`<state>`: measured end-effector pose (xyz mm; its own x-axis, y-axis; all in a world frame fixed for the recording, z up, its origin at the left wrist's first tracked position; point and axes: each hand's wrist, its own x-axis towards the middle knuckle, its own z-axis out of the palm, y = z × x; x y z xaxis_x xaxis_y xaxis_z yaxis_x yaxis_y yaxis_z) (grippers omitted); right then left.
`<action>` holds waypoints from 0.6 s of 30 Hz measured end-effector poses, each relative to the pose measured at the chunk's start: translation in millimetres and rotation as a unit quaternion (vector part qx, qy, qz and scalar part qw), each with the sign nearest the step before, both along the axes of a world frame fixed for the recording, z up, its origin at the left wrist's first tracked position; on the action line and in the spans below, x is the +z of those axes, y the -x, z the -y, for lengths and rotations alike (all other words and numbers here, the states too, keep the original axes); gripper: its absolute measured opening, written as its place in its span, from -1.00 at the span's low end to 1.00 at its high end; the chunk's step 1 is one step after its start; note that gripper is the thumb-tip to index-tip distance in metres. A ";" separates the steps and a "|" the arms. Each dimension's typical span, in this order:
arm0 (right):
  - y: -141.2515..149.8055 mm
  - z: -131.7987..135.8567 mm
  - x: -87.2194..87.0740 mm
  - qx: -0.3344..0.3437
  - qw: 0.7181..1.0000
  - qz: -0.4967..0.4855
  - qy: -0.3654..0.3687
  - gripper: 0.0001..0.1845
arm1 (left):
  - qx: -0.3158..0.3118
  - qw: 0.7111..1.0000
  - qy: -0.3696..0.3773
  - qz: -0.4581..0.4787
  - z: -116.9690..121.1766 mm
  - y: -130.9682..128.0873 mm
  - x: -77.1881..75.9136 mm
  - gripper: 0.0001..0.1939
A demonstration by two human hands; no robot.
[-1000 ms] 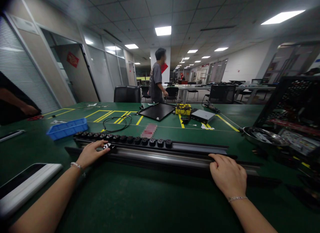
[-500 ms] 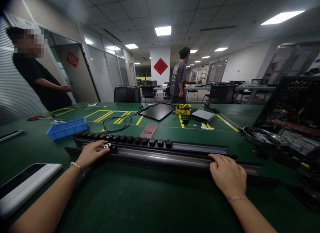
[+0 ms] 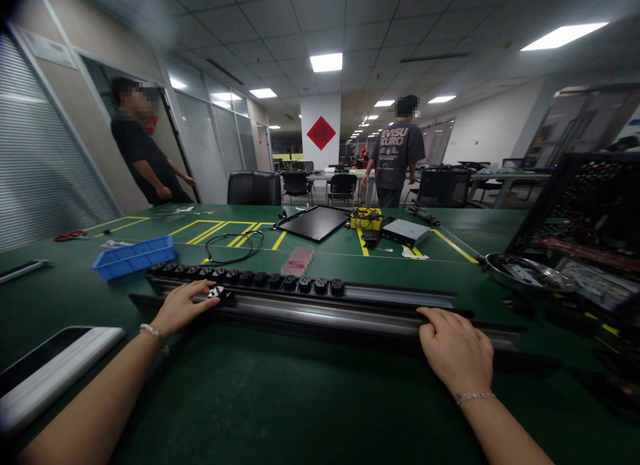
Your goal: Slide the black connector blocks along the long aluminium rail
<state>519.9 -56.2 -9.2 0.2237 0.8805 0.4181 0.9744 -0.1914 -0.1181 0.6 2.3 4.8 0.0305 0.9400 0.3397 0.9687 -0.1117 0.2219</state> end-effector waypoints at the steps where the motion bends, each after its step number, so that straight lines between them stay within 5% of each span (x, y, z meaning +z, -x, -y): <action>1: 0.1 0.0 0.0 -0.001 1.000 0.001 -0.001 -0.55 | 0.000 1.000 0.001 -0.001 -0.2 0.2 -0.3 -0.65; 18: -0.2 0.3 1.5 -0.002 1.000 -0.001 0.003 -0.55 | 0.011 1.000 0.012 0.003 1.0 -5.2 0.3 -0.65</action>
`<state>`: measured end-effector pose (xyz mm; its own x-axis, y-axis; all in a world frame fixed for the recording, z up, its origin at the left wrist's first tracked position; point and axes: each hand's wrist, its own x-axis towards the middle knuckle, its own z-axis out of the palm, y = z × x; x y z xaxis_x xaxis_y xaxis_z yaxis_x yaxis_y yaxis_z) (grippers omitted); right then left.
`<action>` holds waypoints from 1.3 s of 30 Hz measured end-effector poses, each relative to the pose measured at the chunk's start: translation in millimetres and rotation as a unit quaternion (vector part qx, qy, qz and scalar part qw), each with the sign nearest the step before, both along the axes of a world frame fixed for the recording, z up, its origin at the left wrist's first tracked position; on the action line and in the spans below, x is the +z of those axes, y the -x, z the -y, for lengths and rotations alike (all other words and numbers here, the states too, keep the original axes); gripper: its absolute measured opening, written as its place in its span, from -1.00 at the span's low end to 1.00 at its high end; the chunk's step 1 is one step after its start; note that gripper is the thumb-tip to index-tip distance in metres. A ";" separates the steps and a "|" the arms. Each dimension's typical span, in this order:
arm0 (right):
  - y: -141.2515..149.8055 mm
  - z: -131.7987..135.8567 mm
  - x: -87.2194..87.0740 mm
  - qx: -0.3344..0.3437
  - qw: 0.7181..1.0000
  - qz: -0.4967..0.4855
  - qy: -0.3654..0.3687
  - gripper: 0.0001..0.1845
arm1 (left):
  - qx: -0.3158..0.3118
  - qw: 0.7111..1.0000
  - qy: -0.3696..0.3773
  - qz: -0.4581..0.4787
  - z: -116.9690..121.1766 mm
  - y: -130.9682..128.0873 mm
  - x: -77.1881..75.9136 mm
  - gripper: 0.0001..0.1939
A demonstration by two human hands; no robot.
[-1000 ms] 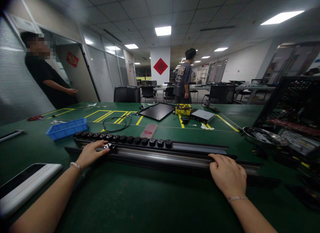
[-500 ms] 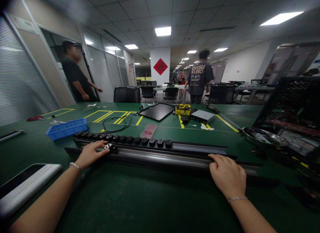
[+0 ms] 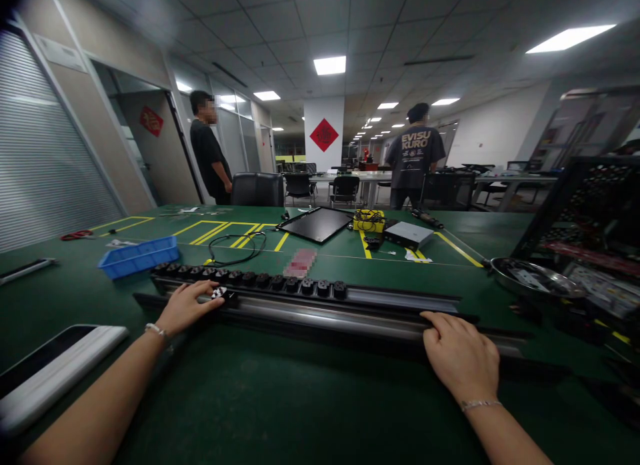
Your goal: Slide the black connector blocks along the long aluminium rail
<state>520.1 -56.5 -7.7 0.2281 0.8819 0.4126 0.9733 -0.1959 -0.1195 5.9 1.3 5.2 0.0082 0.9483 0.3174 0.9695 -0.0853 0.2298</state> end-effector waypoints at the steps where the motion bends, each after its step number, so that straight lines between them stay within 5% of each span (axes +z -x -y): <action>1: 0.4 0.2 0.3 -0.001 1.000 0.002 0.002 -0.55 | 0.002 1.000 -0.001 0.000 -0.1 -1.0 -0.1 -0.65; 39: -1.9 -1.6 -3.4 0.006 1.000 -0.003 -0.006 -0.55 | -0.007 1.000 -0.011 -0.001 0.4 -4.1 2.1 -0.63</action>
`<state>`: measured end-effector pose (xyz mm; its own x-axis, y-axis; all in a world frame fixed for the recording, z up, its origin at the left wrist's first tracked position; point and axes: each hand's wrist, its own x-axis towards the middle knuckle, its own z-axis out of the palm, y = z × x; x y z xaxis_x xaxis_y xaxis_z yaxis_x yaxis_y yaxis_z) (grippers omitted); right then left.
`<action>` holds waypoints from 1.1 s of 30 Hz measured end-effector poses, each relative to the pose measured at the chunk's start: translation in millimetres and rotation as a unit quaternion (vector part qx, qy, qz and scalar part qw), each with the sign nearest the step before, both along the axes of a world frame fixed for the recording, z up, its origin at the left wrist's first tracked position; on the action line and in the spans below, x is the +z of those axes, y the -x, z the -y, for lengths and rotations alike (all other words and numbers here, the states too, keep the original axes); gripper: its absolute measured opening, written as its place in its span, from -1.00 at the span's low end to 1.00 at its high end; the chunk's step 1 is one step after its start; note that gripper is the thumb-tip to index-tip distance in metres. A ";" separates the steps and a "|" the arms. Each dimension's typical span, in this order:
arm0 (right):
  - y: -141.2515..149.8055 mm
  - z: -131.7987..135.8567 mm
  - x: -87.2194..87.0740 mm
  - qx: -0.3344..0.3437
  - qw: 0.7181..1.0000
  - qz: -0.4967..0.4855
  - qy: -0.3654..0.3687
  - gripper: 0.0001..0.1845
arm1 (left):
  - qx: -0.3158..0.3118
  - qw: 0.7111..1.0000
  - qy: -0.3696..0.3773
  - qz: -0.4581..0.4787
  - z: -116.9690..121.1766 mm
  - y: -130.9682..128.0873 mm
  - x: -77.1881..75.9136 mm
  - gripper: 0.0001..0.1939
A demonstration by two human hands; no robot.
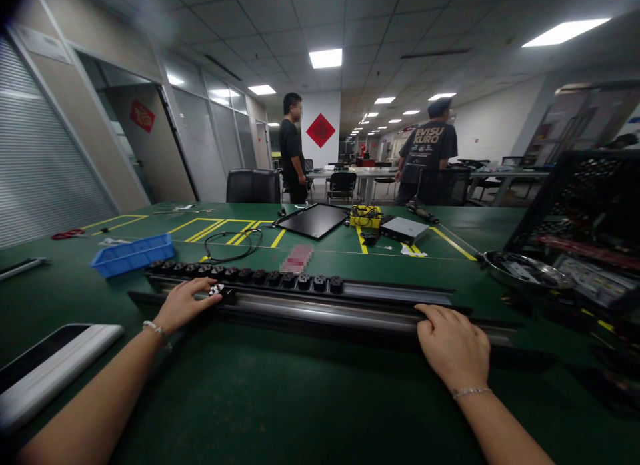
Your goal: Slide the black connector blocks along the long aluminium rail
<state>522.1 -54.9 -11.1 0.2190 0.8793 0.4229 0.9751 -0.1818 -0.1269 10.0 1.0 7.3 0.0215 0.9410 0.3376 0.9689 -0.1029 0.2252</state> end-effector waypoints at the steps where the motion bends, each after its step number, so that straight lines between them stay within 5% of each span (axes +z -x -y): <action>1: 0.7 0.2 0.6 -0.001 1.000 -0.001 0.000 -0.55 | 0.000 1.000 0.000 -0.001 -0.4 0.3 -0.4 -0.64; 33: 2.7 2.2 3.5 0.000 1.000 0.004 0.005 -0.55 | -0.031 0.999 0.016 -0.002 -0.4 3.4 -2.6 -0.69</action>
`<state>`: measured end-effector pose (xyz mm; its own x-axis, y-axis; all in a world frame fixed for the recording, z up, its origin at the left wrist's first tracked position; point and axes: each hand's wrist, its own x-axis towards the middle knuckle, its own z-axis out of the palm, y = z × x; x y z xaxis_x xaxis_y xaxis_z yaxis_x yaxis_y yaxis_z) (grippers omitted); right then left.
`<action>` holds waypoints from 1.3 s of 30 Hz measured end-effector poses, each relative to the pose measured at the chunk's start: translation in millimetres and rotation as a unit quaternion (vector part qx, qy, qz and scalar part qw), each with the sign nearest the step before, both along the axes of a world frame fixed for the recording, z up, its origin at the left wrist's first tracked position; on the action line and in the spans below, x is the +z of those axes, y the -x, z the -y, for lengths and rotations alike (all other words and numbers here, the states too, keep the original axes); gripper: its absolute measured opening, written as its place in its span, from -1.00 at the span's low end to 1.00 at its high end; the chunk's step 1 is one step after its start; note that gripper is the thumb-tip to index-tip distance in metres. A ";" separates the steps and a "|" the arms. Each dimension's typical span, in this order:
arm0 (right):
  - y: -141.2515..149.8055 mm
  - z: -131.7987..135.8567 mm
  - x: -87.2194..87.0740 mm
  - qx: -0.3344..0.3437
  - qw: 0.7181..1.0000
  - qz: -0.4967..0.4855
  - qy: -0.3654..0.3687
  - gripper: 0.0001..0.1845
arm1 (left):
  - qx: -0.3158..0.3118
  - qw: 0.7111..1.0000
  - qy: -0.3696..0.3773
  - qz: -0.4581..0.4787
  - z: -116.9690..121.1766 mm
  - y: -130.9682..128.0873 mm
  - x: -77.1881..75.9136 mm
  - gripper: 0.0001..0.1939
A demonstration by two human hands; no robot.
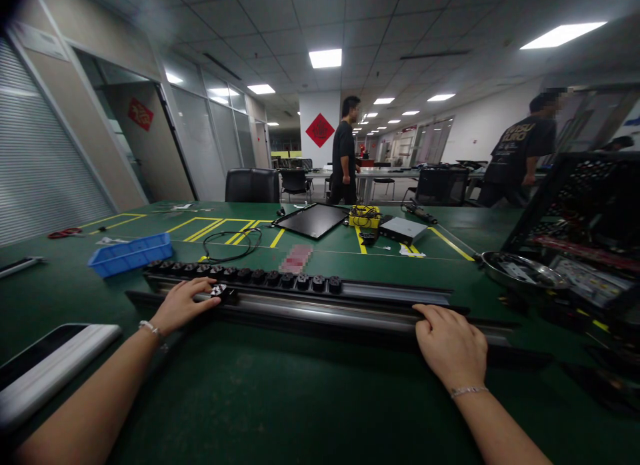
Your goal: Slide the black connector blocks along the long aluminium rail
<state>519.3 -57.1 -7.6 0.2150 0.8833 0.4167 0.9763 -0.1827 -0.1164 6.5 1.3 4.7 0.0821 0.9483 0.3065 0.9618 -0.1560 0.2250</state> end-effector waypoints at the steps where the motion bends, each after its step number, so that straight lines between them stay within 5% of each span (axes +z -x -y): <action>1: -0.1 0.0 -0.2 0.000 1.000 0.000 0.000 -0.55 | -0.001 1.000 0.001 0.003 -0.2 -1.2 0.2 -0.68; 39: 2.9 1.0 1.4 -0.010 1.000 0.005 -0.006 -0.54 | -0.032 0.999 -0.021 -0.013 -0.3 -7.0 2.5 -0.66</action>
<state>516.4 -58.1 -6.1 0.2282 0.8737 0.4297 0.9736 -0.2003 -0.1097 13.5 1.6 7.2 0.1510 0.9272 0.3429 0.9549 -0.2265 0.1920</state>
